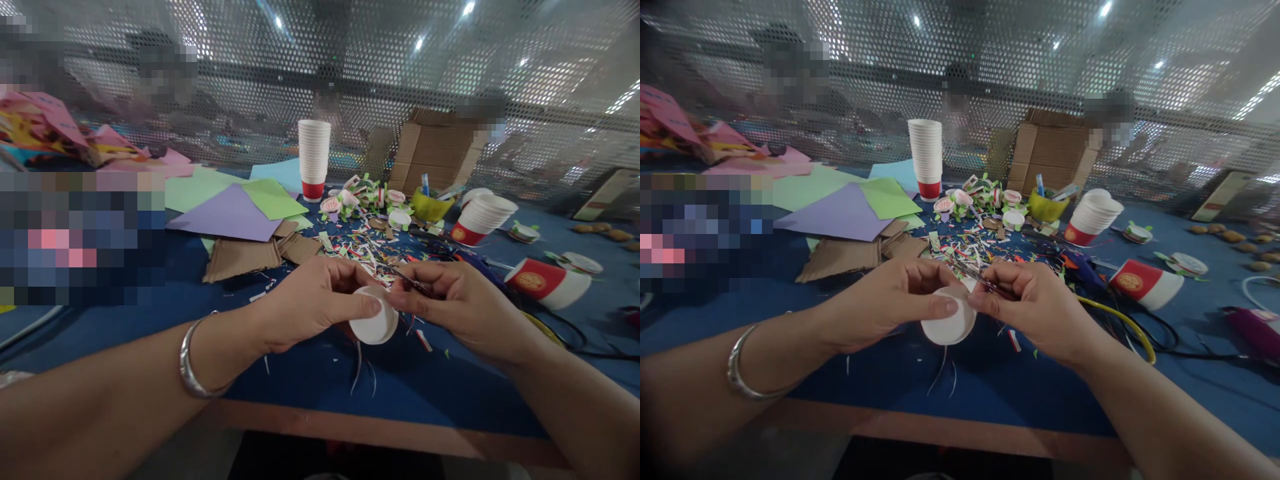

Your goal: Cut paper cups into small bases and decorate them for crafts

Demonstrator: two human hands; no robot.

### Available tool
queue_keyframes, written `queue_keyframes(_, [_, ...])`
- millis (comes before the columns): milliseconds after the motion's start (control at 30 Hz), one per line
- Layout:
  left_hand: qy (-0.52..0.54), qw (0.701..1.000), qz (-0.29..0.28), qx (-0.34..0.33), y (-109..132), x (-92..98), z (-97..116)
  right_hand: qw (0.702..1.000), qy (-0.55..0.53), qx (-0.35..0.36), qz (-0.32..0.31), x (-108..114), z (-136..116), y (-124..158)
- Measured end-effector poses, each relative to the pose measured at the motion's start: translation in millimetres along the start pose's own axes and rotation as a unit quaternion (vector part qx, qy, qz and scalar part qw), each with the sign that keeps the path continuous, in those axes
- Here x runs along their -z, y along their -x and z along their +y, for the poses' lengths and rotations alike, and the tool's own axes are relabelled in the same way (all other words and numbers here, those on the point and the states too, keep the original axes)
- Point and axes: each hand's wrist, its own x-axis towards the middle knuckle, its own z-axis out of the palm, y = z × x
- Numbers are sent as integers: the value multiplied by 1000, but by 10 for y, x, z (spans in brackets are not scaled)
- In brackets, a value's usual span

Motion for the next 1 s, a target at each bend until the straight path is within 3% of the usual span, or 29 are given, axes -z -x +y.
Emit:
queue_keyframes(300, [66,998,-11,0,-46,0,-14,995,-96,-11,-24,-2,-13,8])
queue_keyframes(533, [65,995,-27,-73,-43,-1,-36,989,-144,6,-9,-24,-23,-5])
queue_keyframes(867, [-20,993,-8,-119,-24,-13,-24,991,-129,-26,4,-62,-26,-10])
queue_keyframes(1000, [-73,988,40,-134,-32,-6,-4,997,-64,21,31,-50,-31,3])
